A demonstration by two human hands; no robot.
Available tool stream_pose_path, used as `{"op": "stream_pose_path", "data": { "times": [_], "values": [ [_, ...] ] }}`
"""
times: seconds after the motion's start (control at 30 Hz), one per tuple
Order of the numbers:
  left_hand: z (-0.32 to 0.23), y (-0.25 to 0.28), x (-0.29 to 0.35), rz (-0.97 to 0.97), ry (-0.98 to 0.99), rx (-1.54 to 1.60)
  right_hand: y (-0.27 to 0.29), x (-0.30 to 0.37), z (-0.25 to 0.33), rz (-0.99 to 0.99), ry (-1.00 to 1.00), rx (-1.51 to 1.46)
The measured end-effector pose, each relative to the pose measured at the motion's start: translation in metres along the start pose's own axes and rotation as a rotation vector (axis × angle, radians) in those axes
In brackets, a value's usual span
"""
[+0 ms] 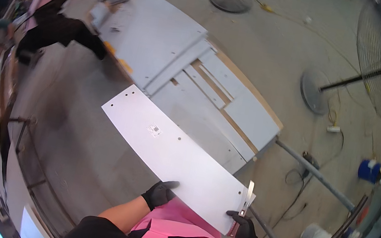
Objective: The person uses a utility knife to score and separate white particleboard pieces on a workbench, then aligns and stacks the cut sections. The person handles the boards and knife throughout, moving pieces aside and repositioning them for further cuts.
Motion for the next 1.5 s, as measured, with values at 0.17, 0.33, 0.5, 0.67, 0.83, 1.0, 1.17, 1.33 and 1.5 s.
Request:
{"op": "stream_pose_path", "data": {
  "times": [0.17, 0.33, 0.5, 0.67, 0.83, 1.0, 1.17, 1.33, 1.5],
  "values": [
    [0.039, 0.008, 0.060, -0.029, -0.184, 0.075, 0.009, -0.023, -0.014, 0.171, 0.249, 0.234],
    [0.095, -0.004, 0.157, -0.208, -0.835, -0.221, -0.011, -0.031, -0.016, 0.316, 0.345, 0.243],
    [0.143, -0.004, 0.195, -0.112, -1.163, 0.028, -0.034, -0.030, -0.001, 0.577, 0.500, 0.297],
    [0.211, 0.013, 0.299, -0.289, -1.551, -0.106, -0.092, 0.033, 0.001, 0.818, 0.488, 0.690],
    [0.237, 0.077, 0.408, -0.466, -1.760, 0.163, -0.199, 0.090, -0.046, 0.994, 0.233, 1.190],
    [0.281, 0.135, 0.487, -0.598, -1.911, 0.262, -0.266, 0.159, -0.127, 1.061, 0.099, 1.240],
    [0.339, 0.206, 0.528, -0.599, -1.874, 0.471, -0.322, 0.201, -0.197, 1.212, 0.085, 1.322],
    [0.389, 0.258, 0.550, -0.579, -1.903, 0.588, -0.368, 0.226, -0.253, 1.360, 0.012, 1.393],
    [0.436, 0.300, 0.562, -0.771, -1.814, 0.671, -0.385, 0.241, -0.300, 1.456, -0.136, 1.540]
  ]
}}
Point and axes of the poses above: each hand's wrist, its own x-axis away from the middle knuckle, its own y-axis out of the back of the hand, z = x × y, the point moved 2 cm from there along -x, towards the middle knuckle, and after that the axes turned 2 degrees about x, right-handed, at the moved point
